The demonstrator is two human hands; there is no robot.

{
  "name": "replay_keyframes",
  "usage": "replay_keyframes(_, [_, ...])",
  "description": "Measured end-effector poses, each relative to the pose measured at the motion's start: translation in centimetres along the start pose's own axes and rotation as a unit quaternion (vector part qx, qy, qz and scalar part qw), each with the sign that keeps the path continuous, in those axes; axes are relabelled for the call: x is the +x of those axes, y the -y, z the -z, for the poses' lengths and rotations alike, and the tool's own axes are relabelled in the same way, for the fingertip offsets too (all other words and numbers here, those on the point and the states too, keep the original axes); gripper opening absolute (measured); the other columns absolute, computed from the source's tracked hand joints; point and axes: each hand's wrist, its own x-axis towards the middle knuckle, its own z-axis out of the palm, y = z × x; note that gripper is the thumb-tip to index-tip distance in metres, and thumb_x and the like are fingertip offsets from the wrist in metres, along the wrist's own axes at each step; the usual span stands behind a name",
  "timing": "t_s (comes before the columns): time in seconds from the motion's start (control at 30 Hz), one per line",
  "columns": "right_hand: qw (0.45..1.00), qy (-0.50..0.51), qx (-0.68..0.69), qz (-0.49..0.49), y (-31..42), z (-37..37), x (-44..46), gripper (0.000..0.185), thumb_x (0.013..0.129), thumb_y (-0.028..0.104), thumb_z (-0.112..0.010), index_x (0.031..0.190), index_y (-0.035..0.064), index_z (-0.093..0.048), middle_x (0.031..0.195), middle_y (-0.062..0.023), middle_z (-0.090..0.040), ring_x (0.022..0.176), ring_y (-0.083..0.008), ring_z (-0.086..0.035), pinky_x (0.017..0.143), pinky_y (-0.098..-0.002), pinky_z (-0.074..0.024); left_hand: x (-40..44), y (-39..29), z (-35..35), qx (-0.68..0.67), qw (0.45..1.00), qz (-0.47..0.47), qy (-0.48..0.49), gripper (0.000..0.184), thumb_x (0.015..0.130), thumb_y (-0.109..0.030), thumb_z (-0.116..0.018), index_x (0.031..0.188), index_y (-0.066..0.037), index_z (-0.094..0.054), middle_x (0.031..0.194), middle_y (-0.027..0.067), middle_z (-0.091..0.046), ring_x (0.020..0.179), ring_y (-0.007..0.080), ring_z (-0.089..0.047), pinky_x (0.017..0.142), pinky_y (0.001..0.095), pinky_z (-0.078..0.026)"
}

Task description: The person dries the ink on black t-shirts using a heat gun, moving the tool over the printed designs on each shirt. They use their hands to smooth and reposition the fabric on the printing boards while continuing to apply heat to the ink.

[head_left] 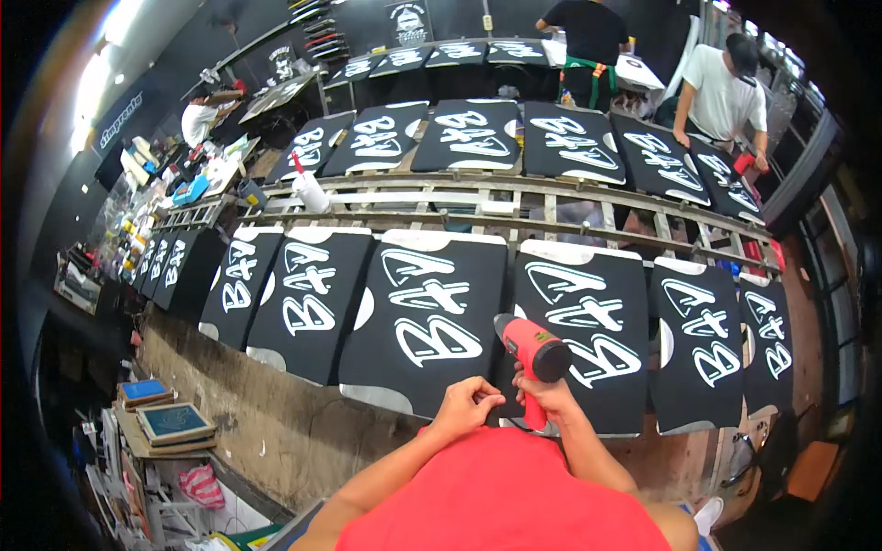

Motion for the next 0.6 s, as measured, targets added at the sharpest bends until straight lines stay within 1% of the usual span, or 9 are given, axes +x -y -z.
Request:
replay_keyframes(0.1, [1.0,-0.019,0.007,0.012,-1.1,-1.1,-0.1,0.032,0.086,0.003,-0.07,0.116,0.001,-0.061,0.087,-0.007,-0.068,0.064,-0.0153,-0.066,0.056,-0.0292,-0.0537,0.1,-0.8,1.2,0.003,0.998,0.06,-0.027,0.031,0.087,-0.02,-0.079,0.072,0.0,-0.061,0.051,0.0046,-0.057,0.048,0.0059,-0.052,0.045,0.0274,-0.039])
replay_keyframes(0.13, [1.0,-0.025,-0.006,0.008,-1.5,-1.5,0.0,0.03,0.086,0.004,-0.07,0.114,0.0009,-0.062,0.086,-0.0062,-0.067,0.064,-0.0148,-0.065,0.056,-0.0288,-0.0531,0.5,-0.2,1.8,0.041,0.998,0.023,-0.035,0.036,0.089,-0.022,-0.078,0.068,0.0,-0.057,0.05,0.0029,-0.055,0.049,0.0048,-0.048,0.045,0.0277,-0.037])
replay_keyframes(0.2, [0.997,-0.072,0.005,0.038,-0.9,-3.4,-0.8,0.027,0.085,0.006,-0.073,0.11,0.0016,-0.064,0.083,-0.0045,-0.067,0.063,-0.0138,-0.064,0.056,-0.0285,-0.0525,1.1,1.0,2.7,0.034,0.999,-0.007,-0.037,0.036,0.093,-0.024,-0.072,0.069,-0.002,-0.058,0.052,0.002,-0.053,0.05,0.0063,-0.044,0.046,0.0298,-0.035])
replay_keyframes(0.27, [0.997,-0.066,-0.04,0.03,0.2,-5.5,-1.8,0.022,0.082,0.01,-0.074,0.101,0.003,-0.066,0.079,-0.004,-0.065,0.062,-0.0137,-0.062,0.055,-0.0292,-0.0507,1.5,1.6,3.4,0.019,0.999,-0.014,-0.031,0.043,0.101,-0.029,-0.061,0.068,-0.003,-0.055,0.057,0.0008,-0.051,0.055,0.0062,-0.043,0.05,0.0298,-0.034])
replay_keyframes(0.33, [0.995,-0.064,-0.067,0.046,-1.6,-6.1,-1.2,0.024,0.082,0.011,-0.077,0.102,0.0038,-0.068,0.082,-0.003,-0.068,0.062,-0.0133,-0.064,0.057,-0.0286,-0.0525,1.4,2.0,4.4,-0.029,0.999,0.014,-0.025,0.039,0.105,-0.026,-0.052,0.076,-0.001,-0.056,0.065,0.0055,-0.055,0.063,0.0086,-0.047,0.057,0.0303,-0.039])
replay_keyframes(0.43, [0.994,-0.074,-0.07,0.037,-1.9,-8.3,-1.7,0.022,0.081,0.011,-0.077,0.099,0.0028,-0.068,0.08,-0.0032,-0.067,0.062,-0.0134,-0.063,0.057,-0.0297,-0.0518,1.2,5.0,5.9,0.017,0.999,-0.01,-0.035,0.032,0.108,-0.022,-0.039,0.086,-0.002,-0.051,0.072,0.0071,-0.05,0.063,0.0167,-0.046,0.06,0.0342,-0.039])
replay_keyframes(0.47, [0.994,-0.059,-0.081,0.031,-2.1,-9.0,-1.9,0.022,0.08,0.011,-0.076,0.098,0.0021,-0.067,0.079,-0.0035,-0.067,0.063,-0.0135,-0.063,0.057,-0.0301,-0.0516,1.1,5.8,6.3,-0.015,0.999,0.001,-0.034,0.024,0.104,-0.015,-0.038,0.088,-0.002,-0.05,0.073,0.0064,-0.048,0.062,0.0172,-0.045,0.06,0.0345,-0.039])
replay_keyframes(0.53, [0.991,-0.098,-0.09,0.025,-2.8,-10.3,-2.3,0.023,0.081,0.01,-0.074,0.1,0.0021,-0.067,0.078,-0.0037,-0.067,0.064,-0.0132,-0.063,0.056,-0.0305,-0.0513,0.8,6.3,7.4,0.003,0.996,-0.076,-0.038,0.015,0.097,-0.005,-0.037,0.087,-0.002,-0.048,0.074,0.006,-0.047,0.063,0.015,-0.045,0.059,0.0326,-0.039])
replay_keyframes(0.6, [0.989,-0.082,-0.104,0.061,-3.9,-10.9,-3.4,0.024,0.078,0.011,-0.07,0.1,0.0038,-0.064,0.075,-0.0047,-0.064,0.061,-0.0148,-0.061,0.053,-0.0312,-0.0498,1.0,6.6,8.2,-0.017,0.995,-0.095,0.023,0.011,0.09,0.001,-0.041,0.082,-0.001,-0.049,0.068,0.0048,-0.05,0.058,0.0106,-0.045,0.054,0.0296,-0.038])
